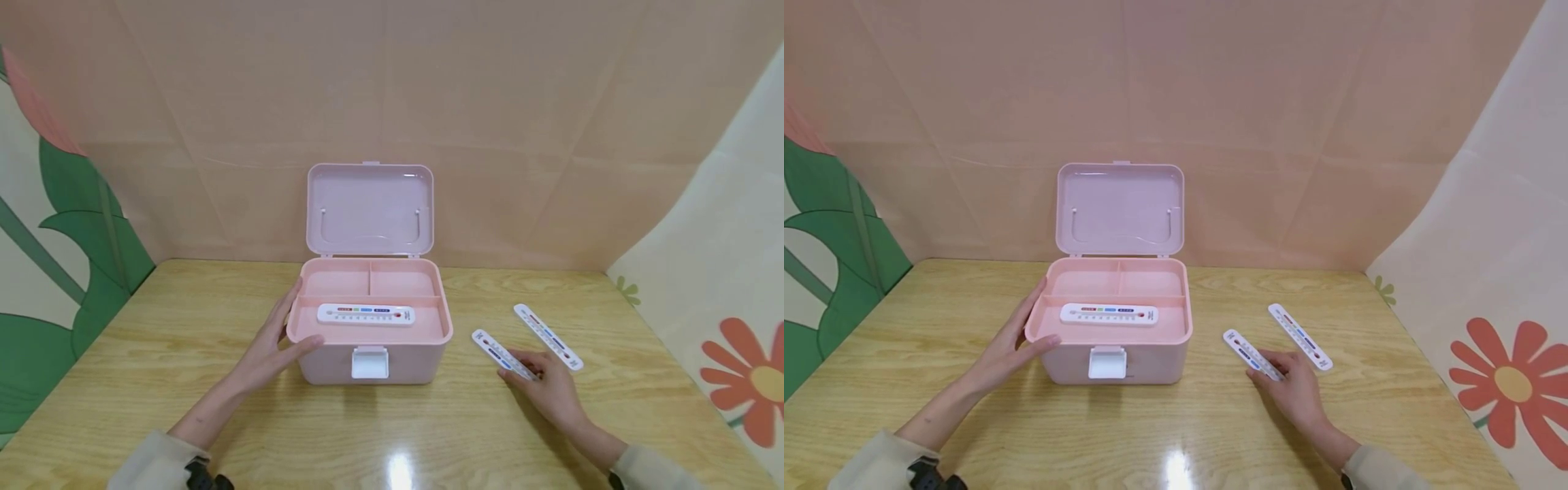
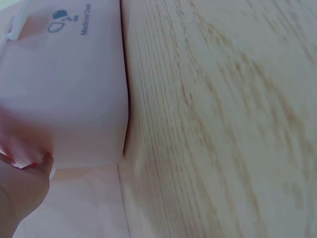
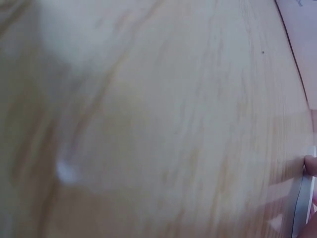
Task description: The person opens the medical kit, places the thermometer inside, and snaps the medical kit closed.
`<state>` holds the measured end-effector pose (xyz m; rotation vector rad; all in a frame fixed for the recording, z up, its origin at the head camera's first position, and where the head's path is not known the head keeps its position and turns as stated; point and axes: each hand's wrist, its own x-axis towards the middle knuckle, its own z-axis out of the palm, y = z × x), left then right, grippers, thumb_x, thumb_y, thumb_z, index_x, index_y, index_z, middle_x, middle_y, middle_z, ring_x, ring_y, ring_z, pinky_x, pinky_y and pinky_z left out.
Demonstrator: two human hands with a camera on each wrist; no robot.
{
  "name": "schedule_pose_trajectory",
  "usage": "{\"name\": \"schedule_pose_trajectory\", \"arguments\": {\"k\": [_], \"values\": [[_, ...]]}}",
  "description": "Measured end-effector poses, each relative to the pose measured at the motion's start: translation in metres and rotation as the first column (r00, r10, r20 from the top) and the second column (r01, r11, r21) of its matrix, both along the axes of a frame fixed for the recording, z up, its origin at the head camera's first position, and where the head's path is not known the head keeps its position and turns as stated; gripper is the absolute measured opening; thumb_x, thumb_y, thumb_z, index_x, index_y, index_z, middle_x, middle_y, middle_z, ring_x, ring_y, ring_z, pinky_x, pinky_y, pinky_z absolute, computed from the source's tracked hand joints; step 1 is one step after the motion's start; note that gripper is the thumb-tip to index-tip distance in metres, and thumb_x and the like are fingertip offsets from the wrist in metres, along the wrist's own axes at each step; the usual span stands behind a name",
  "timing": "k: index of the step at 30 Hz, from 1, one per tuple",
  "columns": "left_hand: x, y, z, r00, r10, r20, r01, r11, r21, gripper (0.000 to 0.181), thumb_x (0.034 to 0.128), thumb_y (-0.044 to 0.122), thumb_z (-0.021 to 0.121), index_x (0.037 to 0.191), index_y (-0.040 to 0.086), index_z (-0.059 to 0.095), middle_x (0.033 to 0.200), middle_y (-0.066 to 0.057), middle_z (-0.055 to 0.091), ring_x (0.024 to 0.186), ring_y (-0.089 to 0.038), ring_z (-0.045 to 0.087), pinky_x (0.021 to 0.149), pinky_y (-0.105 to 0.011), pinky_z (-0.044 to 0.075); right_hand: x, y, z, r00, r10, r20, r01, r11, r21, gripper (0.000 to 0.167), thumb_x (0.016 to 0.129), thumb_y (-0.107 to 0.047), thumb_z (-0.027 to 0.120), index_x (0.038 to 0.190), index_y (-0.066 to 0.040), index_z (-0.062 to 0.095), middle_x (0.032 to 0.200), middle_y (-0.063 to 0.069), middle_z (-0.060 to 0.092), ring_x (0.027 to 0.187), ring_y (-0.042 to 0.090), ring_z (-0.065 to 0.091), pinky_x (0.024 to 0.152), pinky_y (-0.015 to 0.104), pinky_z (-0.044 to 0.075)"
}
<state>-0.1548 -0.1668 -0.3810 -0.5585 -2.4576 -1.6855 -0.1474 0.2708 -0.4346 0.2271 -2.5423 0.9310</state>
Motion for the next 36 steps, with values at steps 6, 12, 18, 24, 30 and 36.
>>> {"name": "schedule_pose_trajectory", "arguments": {"k": [6,12,18,24,30,36], "values": [[-0.001,0.0,0.0,1.0,-0.004,-0.007,0.004,1.0,0.005,0.087,0.0891,0.017,0.066,0.156,0.022,0.011,0.159,-0.014,0.013,0.138,-0.036,0.029,0.106,-0.059,0.032,0.0,0.0,0.001,0.999,-0.016,0.028,0.017,1.0,-0.008,0.033,0.069,-0.01,0.084,0.1,-0.003,0.075,0.079,0.003,0.062,0.072,0.002,0.048,0.061,0.017,0.036],[-0.001,-0.001,-0.001,1.0,-0.007,0.001,0.007,1.0,0.006,0.087,0.0893,0.017,0.066,0.155,0.024,0.01,0.16,-0.011,0.011,0.14,-0.035,0.027,0.108,-0.059,0.031,0.001,0.002,0.003,0.996,-0.031,0.085,0.032,0.999,-0.011,0.035,0.072,-0.015,0.083,0.104,-0.004,0.074,0.083,0.003,0.063,0.075,0.002,0.047,0.062,0.016,0.035],[-0.001,0.0,0.0,1.0,-0.009,-0.003,0.009,1.0,0.011,0.086,0.0892,0.018,0.066,0.155,0.023,0.011,0.159,-0.013,0.012,0.139,-0.036,0.027,0.107,-0.06,0.03,0.001,0.003,0.008,0.988,-0.046,0.149,0.05,0.998,-0.022,0.037,0.075,-0.02,0.082,0.107,-0.003,0.073,0.089,0.006,0.066,0.079,0.001,0.048,0.066,0.016,0.036],[-0.001,0.0,0.001,1.0,-0.01,0.001,0.01,1.0,0.01,0.086,0.0894,0.017,0.065,0.155,0.023,0.011,0.16,-0.012,0.012,0.14,-0.035,0.027,0.107,-0.059,0.031,0.001,0.003,0.013,0.985,-0.054,0.162,0.054,0.999,0.002,0.041,0.075,-0.022,0.082,0.109,-0.003,0.072,0.098,0.012,0.067,0.087,0.009,0.051,0.072,0.016,0.037],[0.0,0.0,0.001,1.0,-0.008,0.007,0.008,1.0,0.008,0.086,0.0893,0.018,0.066,0.155,0.024,0.011,0.16,-0.012,0.011,0.14,-0.035,0.026,0.108,-0.059,0.03,0.001,0.003,0.017,0.988,-0.055,0.143,0.054,0.998,0.014,0.04,0.074,-0.022,0.083,0.108,-0.004,0.073,0.093,0.01,0.066,0.082,0.007,0.05,0.066,0.018,0.039],[-0.001,0.001,0.001,1.0,-0.01,0.001,0.009,1.0,0.017,0.086,0.0891,0.017,0.066,0.155,0.023,0.011,0.159,-0.014,0.013,0.139,-0.036,0.027,0.108,-0.06,0.03,-0.002,0.002,0.022,0.991,-0.037,0.127,0.037,0.999,0.004,0.038,0.074,-0.019,0.082,0.108,-0.005,0.073,0.088,0.008,0.065,0.077,0.003,0.048,0.061,0.019,0.039]]}}
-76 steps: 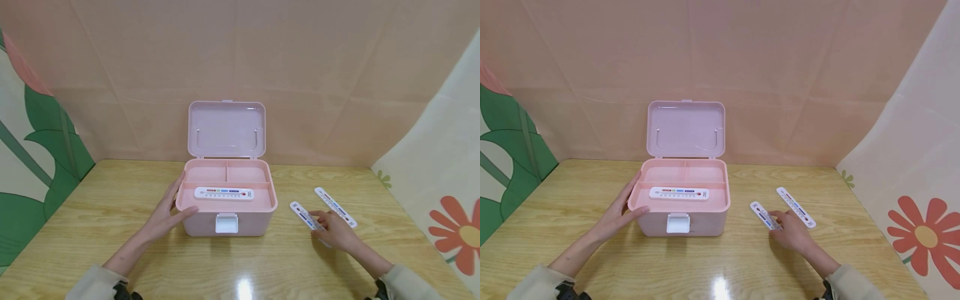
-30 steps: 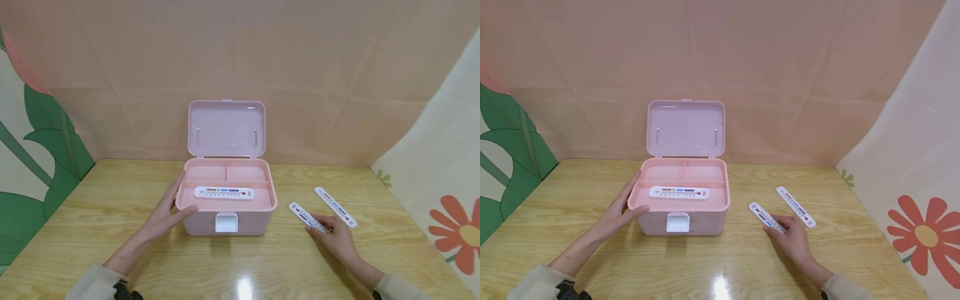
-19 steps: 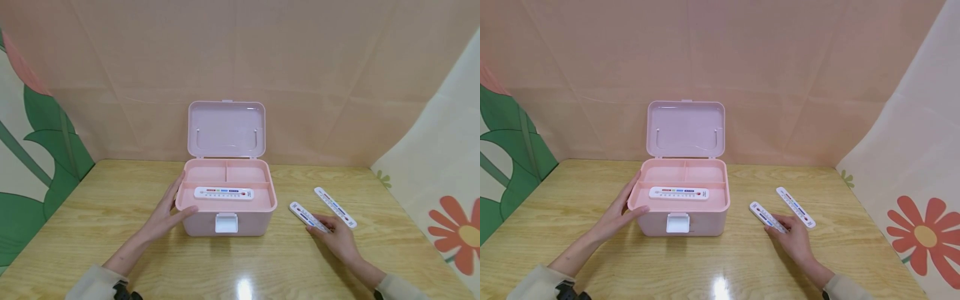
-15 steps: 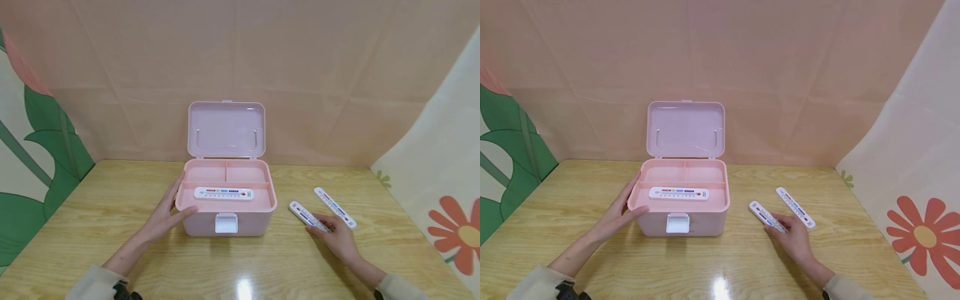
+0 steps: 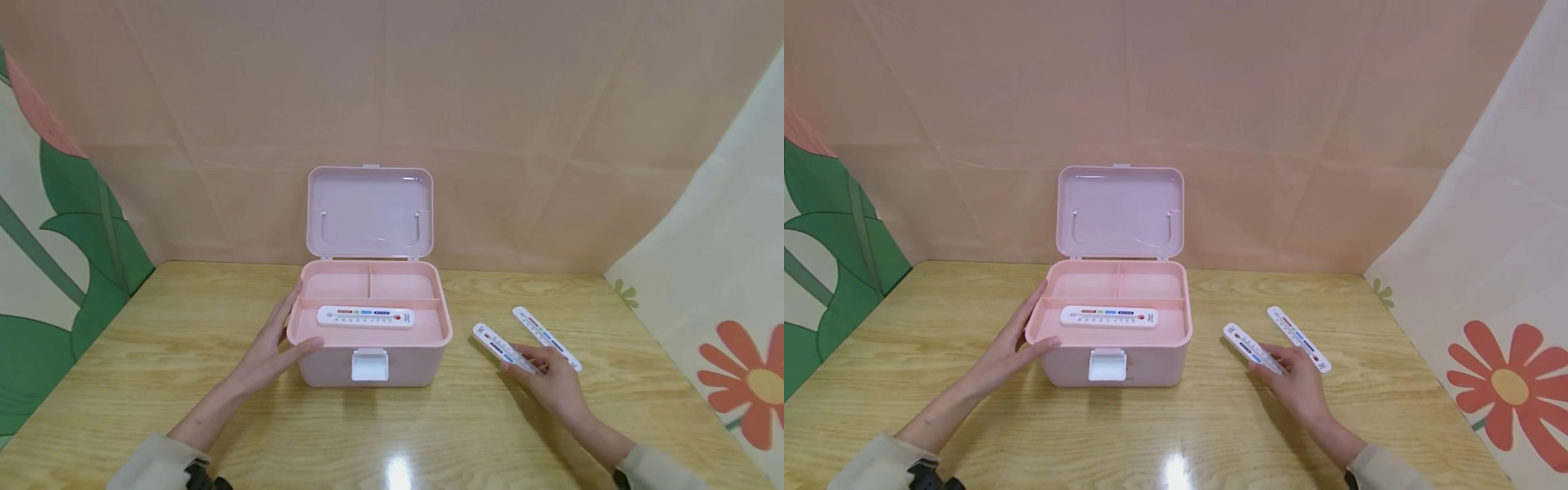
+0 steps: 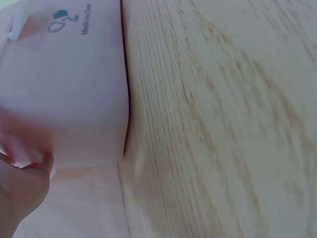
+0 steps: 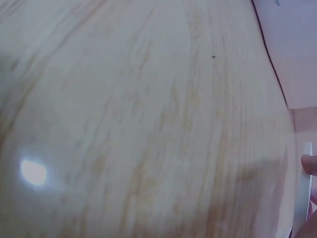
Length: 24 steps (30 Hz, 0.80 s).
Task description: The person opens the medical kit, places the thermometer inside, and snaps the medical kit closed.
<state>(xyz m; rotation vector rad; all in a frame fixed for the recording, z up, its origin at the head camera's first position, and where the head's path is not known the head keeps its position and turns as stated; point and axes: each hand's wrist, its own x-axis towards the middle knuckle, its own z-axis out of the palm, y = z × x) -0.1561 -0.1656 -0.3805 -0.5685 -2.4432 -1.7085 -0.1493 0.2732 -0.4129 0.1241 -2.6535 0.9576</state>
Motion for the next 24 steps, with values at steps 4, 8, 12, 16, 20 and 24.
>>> {"name": "schedule_pose_trajectory", "arguments": {"k": [4,8,12,16,20,24], "values": [[0.0,0.0,0.0,1.0,0.0,0.001,0.0,1.0,0.001,0.086,0.0892,0.016,0.066,0.155,0.023,0.011,0.159,-0.014,0.013,0.14,-0.036,0.027,0.108,-0.06,0.029,-0.001,-0.001,0.004,1.0,0.006,-0.005,-0.006,1.0,0.0,0.037,0.075,-0.018,0.081,0.108,-0.005,0.073,0.086,0.006,0.064,0.075,0.001,0.047,0.059,0.019,0.04],[0.001,0.0,0.0,1.0,0.001,0.003,-0.001,1.0,0.0,0.086,0.0892,0.017,0.066,0.155,0.023,0.011,0.159,-0.013,0.013,0.14,-0.036,0.027,0.108,-0.06,0.029,-0.001,-0.002,0.008,1.0,0.009,-0.016,-0.01,1.0,-0.005,0.036,0.075,-0.016,0.081,0.107,-0.004,0.073,0.084,0.006,0.064,0.072,0.0,0.047,0.058,0.019,0.041],[0.001,0.0,0.001,1.0,-0.001,0.005,0.001,1.0,0.0,0.086,0.0893,0.017,0.066,0.155,0.022,0.011,0.159,-0.013,0.013,0.14,-0.036,0.027,0.109,-0.06,0.029,-0.001,-0.002,0.013,1.0,-0.002,-0.004,0.002,1.0,0.009,0.036,0.076,-0.018,0.08,0.108,-0.004,0.073,0.086,0.008,0.064,0.072,0.0,0.046,0.058,0.02,0.04],[0.001,0.0,0.001,1.0,0.0,0.009,0.0,1.0,0.001,0.086,0.0893,0.017,0.066,0.155,0.022,0.011,0.159,-0.013,0.013,0.14,-0.035,0.026,0.109,-0.059,0.028,0.0,-0.002,0.019,0.999,-0.016,0.027,0.016,1.0,0.022,0.038,0.077,-0.021,0.08,0.111,-0.005,0.072,0.091,0.01,0.064,0.075,0.004,0.048,0.06,0.02,0.041],[0.0,0.0,0.001,1.0,0.001,0.012,-0.001,1.0,0.002,0.086,0.0891,0.018,0.066,0.155,0.022,0.011,0.159,-0.013,0.012,0.14,-0.035,0.026,0.109,-0.059,0.029,-0.001,-0.003,0.024,0.998,-0.025,0.058,0.023,0.999,0.029,0.04,0.078,-0.023,0.079,0.113,-0.006,0.071,0.094,0.011,0.064,0.076,0.007,0.049,0.061,0.021,0.041],[0.0,0.0,0.001,1.0,-0.002,0.012,0.002,1.0,0.004,0.086,0.0891,0.019,0.066,0.155,0.022,0.011,0.16,-0.013,0.012,0.14,-0.036,0.026,0.108,-0.06,0.029,-0.001,-0.003,0.027,0.996,-0.028,0.086,0.025,0.999,0.035,0.041,0.079,-0.025,0.078,0.114,-0.007,0.07,0.095,0.011,0.063,0.077,0.009,0.049,0.062,0.021,0.041]]}}
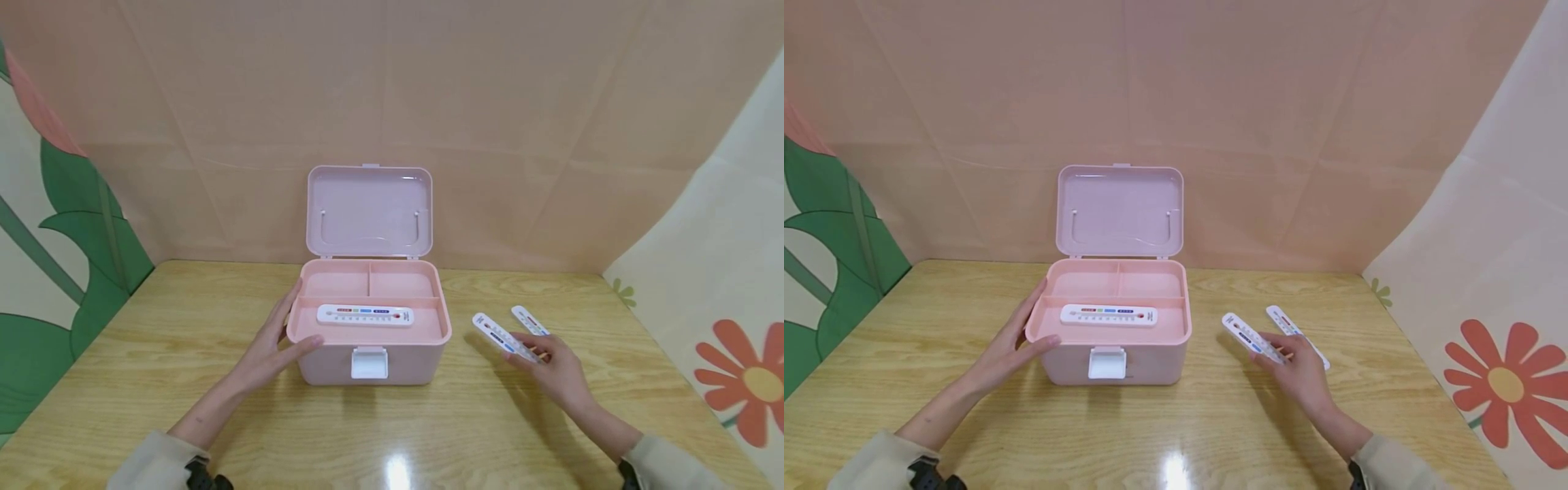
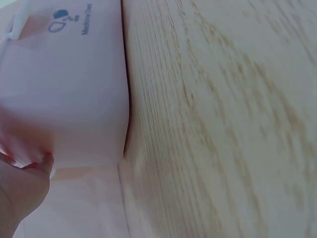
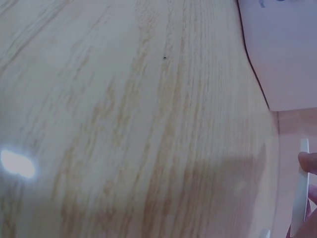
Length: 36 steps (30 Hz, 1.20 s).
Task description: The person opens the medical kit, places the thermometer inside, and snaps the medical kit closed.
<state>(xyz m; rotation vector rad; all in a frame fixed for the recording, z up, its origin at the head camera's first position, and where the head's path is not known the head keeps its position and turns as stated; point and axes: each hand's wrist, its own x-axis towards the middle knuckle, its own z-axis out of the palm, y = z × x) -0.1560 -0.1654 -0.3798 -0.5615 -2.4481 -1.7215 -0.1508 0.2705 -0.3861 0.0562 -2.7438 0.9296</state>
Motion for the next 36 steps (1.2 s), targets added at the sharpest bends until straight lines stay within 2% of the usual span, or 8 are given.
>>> {"name": "schedule_pose_trajectory", "arguments": {"k": [12,17,28,36], "values": [[0.0,-0.001,-0.001,1.0,0.001,0.014,-0.001,1.0,-0.011,0.087,0.0895,0.02,0.066,0.156,0.024,0.009,0.16,-0.011,0.011,0.142,-0.036,0.023,0.109,-0.061,0.028,-0.001,-0.001,0.008,1.0,0.018,0.0,-0.018,1.0,0.006,0.041,0.078,-0.026,0.079,0.114,-0.008,0.071,0.094,0.011,0.062,0.077,0.01,0.049,0.062,0.021,0.04],[0.001,-0.001,0.0,1.0,0.002,0.011,-0.002,1.0,-0.008,0.087,0.0893,0.02,0.066,0.155,0.023,0.01,0.16,-0.013,0.012,0.141,-0.037,0.024,0.109,-0.062,0.028,-0.002,-0.002,0.012,0.999,0.032,-0.024,-0.032,0.999,0.005,0.04,0.077,-0.025,0.08,0.113,-0.009,0.072,0.094,0.011,0.063,0.077,0.01,0.049,0.061,0.02,0.041],[0.001,-0.001,-0.001,1.0,0.009,0.019,-0.009,1.0,-0.017,0.087,0.0895,0.021,0.066,0.155,0.026,0.009,0.16,-0.012,0.011,0.142,-0.036,0.023,0.109,-0.061,0.027,-0.001,-0.005,0.026,0.999,0.048,-0.026,-0.048,0.999,-0.002,0.042,0.078,-0.026,0.08,0.114,-0.007,0.071,0.097,0.012,0.062,0.072,0.01,0.047,0.059,0.022,0.04],[0.001,-0.002,-0.001,1.0,0.013,0.018,-0.013,1.0,-0.02,0.087,0.0894,0.021,0.066,0.155,0.026,0.009,0.16,-0.012,0.011,0.141,-0.036,0.023,0.109,-0.06,0.028,-0.001,-0.008,0.033,0.997,0.066,-0.033,-0.066,0.998,0.001,0.043,0.078,-0.026,0.08,0.115,-0.007,0.07,0.104,0.014,0.063,0.077,0.011,0.048,0.062,0.021,0.04]]}}
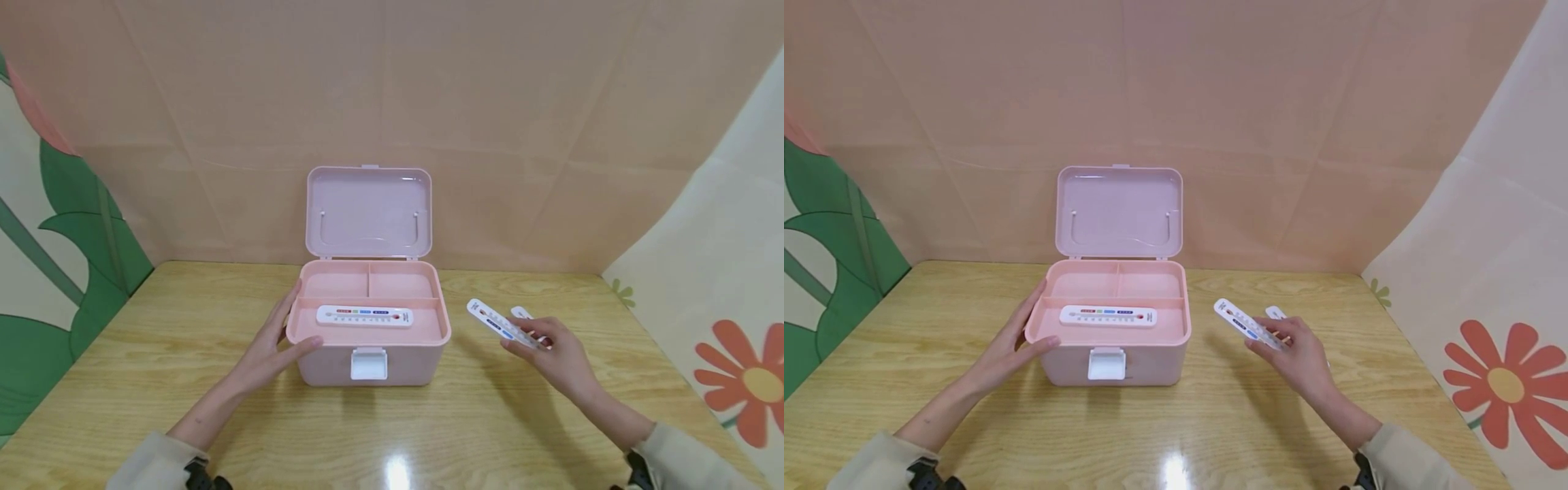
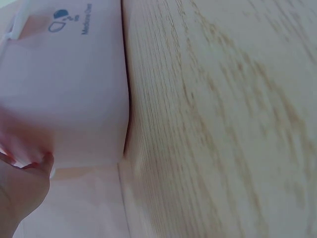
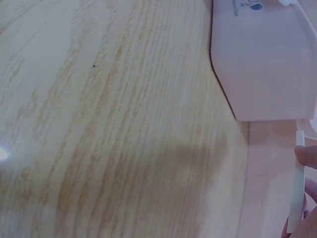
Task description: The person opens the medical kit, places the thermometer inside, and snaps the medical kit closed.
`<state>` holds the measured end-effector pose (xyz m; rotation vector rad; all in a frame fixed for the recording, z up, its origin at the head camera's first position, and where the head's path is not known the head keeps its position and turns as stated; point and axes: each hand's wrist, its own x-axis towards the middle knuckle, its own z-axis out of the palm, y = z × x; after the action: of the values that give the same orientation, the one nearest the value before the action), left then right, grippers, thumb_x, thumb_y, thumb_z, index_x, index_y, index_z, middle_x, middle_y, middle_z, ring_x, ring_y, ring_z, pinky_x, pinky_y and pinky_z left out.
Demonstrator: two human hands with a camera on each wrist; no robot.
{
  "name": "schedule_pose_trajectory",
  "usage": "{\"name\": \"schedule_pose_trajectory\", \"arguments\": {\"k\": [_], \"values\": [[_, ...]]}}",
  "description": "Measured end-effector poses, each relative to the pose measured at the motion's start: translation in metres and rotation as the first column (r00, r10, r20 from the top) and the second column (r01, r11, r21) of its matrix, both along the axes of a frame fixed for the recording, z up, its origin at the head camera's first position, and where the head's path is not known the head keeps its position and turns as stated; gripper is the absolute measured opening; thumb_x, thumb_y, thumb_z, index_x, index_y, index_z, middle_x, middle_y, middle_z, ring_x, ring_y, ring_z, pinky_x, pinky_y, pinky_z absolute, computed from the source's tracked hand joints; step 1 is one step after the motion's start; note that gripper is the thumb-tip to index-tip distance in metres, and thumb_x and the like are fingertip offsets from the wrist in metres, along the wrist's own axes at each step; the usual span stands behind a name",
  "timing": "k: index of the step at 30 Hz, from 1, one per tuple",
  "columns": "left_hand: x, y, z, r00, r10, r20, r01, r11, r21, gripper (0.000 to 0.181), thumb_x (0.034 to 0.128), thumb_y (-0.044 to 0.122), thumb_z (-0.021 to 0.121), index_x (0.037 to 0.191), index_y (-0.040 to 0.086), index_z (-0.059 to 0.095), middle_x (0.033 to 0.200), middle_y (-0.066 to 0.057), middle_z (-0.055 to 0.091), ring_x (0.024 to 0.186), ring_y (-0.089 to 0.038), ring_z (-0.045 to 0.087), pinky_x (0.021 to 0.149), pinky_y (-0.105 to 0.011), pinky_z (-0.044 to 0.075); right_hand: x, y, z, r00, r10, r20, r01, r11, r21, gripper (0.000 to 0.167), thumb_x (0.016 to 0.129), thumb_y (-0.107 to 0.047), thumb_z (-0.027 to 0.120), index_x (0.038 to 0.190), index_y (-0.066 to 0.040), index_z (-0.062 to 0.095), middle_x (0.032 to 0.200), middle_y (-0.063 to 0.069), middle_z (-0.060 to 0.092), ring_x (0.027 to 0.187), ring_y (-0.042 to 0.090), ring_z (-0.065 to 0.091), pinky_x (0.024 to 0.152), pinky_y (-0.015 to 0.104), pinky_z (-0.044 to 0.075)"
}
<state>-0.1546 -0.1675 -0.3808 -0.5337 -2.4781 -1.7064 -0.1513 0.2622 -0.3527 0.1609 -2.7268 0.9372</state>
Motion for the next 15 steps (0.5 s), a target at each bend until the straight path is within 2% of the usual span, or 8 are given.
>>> {"name": "schedule_pose_trajectory", "arguments": {"k": [15], "values": [[0.0,0.001,0.001,1.0,-0.005,-0.009,0.005,1.0,0.003,0.087,0.0887,0.022,0.066,0.155,0.024,0.01,0.16,-0.013,0.011,0.141,-0.038,0.024,0.108,-0.063,0.029,-0.001,-0.005,0.013,0.998,0.025,-0.049,-0.024,1.0,0.006,0.04,0.078,-0.025,0.08,0.114,-0.009,0.071,0.101,0.012,0.063,0.077,0.008,0.049,0.063,0.02,0.041]]}}
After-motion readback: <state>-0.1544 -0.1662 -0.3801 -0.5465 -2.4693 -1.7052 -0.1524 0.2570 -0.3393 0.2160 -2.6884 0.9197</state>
